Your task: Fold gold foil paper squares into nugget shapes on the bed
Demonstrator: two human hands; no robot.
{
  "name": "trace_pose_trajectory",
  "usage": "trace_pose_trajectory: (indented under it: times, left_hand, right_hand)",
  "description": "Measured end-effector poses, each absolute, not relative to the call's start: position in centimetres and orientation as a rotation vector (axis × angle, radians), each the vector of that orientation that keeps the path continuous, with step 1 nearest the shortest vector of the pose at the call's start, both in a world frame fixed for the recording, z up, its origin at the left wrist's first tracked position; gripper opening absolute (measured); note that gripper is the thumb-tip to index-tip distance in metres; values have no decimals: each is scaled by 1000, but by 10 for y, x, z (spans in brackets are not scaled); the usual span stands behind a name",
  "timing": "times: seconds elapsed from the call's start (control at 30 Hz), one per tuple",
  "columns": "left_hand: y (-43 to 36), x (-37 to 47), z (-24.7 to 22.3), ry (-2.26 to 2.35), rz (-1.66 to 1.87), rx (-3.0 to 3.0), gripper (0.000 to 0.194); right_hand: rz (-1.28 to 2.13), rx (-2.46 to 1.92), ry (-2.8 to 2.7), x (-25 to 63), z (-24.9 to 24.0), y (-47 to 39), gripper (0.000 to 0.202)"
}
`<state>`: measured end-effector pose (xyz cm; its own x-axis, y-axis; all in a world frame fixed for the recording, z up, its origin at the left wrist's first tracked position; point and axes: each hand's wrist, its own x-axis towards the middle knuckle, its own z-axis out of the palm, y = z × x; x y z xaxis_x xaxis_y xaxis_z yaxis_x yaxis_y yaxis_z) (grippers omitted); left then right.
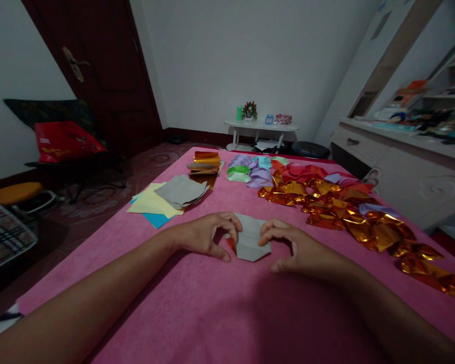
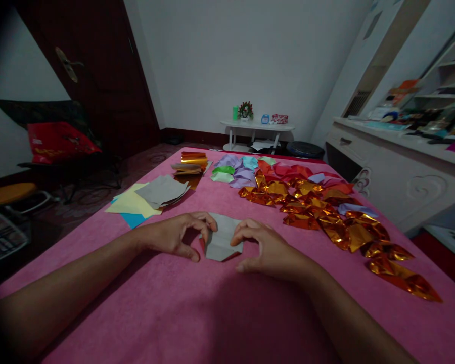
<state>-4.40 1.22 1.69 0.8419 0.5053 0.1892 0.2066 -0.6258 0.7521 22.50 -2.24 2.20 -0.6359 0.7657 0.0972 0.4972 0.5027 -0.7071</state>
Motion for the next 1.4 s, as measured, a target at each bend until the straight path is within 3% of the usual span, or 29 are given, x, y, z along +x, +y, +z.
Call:
trace_pose_trajectory:
  times: [0.1, 0.27, 0.47, 0.6, 0.7, 0.83, 1.1, 1.3, 1.4]
  left_hand:
    - [13, -37, 7, 624, 608, 2137, 18]
    - [14, -27, -7, 861, 738, 1864, 23]
    - [16, -21, -13, 974, 836, 1851, 23]
    - [13, -20, -10, 1045, 880, 2140, 24]
    - [4, -16, -3, 1012, 874, 2564, 13]
    - [-14, -5, 8, 911, 615, 2935, 17]
    - [-19, 15, 11, 947, 490, 3049, 22]
    - [14, -13, 1, 702, 736, 2943, 14]
    - [22, -25, 0, 620, 766, 2848, 17]
  right_hand:
    - [849, -1125, -2193, 215, 14, -23, 7]
    - [858, -1217, -2008, 206, 5, -22, 20]
    - [629, -1390, -1984, 205, -1, -21, 18]
    - [494, -1460, -1945, 203, -6, -20, 7]
    - [473, -1519, -1900, 202, -7, -19, 24]
    - [431, -1553, -1947, 201, -7, -16, 37]
    - [372, -1535, -1873, 203, -11, -6, 31]
    - [576, -1507, -1860, 204, -9, -19, 12]
    - [492, -1459, -1971, 203, -6, -25, 10]
